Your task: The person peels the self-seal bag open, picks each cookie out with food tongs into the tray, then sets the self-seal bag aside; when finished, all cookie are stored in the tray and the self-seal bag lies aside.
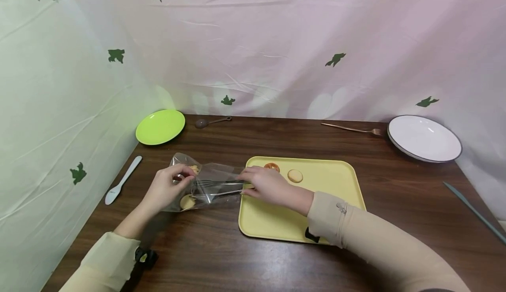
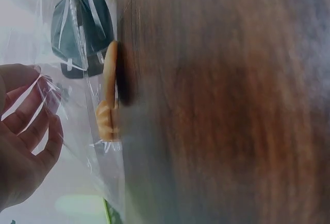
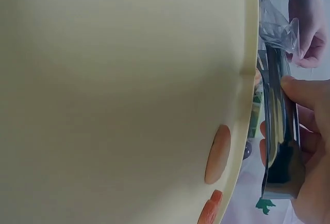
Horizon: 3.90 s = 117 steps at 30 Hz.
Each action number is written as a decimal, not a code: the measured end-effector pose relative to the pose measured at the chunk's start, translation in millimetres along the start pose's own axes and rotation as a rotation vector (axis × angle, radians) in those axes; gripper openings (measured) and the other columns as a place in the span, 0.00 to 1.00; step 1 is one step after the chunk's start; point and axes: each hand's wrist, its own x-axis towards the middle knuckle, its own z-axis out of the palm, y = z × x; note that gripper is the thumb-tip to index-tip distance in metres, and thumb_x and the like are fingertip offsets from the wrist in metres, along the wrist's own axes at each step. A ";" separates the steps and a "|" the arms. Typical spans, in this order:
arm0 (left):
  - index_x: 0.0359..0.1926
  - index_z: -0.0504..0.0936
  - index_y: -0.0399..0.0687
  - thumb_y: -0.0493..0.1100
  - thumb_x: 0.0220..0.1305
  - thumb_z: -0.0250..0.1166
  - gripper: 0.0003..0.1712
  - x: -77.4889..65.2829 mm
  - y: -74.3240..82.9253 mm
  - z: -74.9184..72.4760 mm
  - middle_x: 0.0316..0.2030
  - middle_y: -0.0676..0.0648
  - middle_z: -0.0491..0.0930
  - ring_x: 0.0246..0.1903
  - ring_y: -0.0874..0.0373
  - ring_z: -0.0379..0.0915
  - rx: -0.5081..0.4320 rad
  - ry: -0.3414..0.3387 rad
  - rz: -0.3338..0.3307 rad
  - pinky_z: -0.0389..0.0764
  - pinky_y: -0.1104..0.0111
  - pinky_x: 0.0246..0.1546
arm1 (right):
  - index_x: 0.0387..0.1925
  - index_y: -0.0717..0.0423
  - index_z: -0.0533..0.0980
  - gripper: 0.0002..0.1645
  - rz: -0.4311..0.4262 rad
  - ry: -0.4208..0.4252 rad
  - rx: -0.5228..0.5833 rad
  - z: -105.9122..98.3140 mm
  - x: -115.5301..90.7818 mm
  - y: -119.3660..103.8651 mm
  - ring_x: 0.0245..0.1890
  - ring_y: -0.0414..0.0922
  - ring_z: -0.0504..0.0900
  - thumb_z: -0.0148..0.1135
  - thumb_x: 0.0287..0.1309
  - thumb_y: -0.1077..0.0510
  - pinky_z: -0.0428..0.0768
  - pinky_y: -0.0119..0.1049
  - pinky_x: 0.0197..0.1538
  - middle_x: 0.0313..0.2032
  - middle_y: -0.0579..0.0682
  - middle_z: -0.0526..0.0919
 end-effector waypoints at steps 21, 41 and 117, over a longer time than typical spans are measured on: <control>0.33 0.82 0.52 0.38 0.59 0.67 0.03 -2.5 2.2 0.5 0.30 0.54 0.81 0.31 0.65 0.76 0.008 0.005 -0.001 0.81 0.64 0.34 | 0.56 0.44 0.75 0.24 0.043 -0.043 0.040 12.3 16.3 1.4 0.52 0.39 0.77 0.63 0.59 0.44 0.80 0.36 0.40 0.52 0.41 0.78; 0.32 0.81 0.52 0.37 0.59 0.67 0.05 -0.9 4.1 0.4 0.30 0.56 0.81 0.28 0.65 0.75 0.002 0.011 -0.028 0.79 0.69 0.31 | 0.53 0.47 0.77 0.23 -0.011 -0.029 0.065 10.5 13.7 -4.2 0.49 0.39 0.78 0.66 0.56 0.47 0.79 0.36 0.45 0.49 0.41 0.80; 0.33 0.82 0.52 0.37 0.58 0.68 0.05 0.6 3.4 0.7 0.30 0.57 0.82 0.28 0.65 0.75 0.001 0.011 -0.031 0.79 0.67 0.31 | 0.50 0.46 0.79 0.24 0.287 0.267 0.024 -63.6 -201.4 69.8 0.46 0.41 0.80 0.72 0.48 0.57 0.70 0.19 0.50 0.46 0.39 0.81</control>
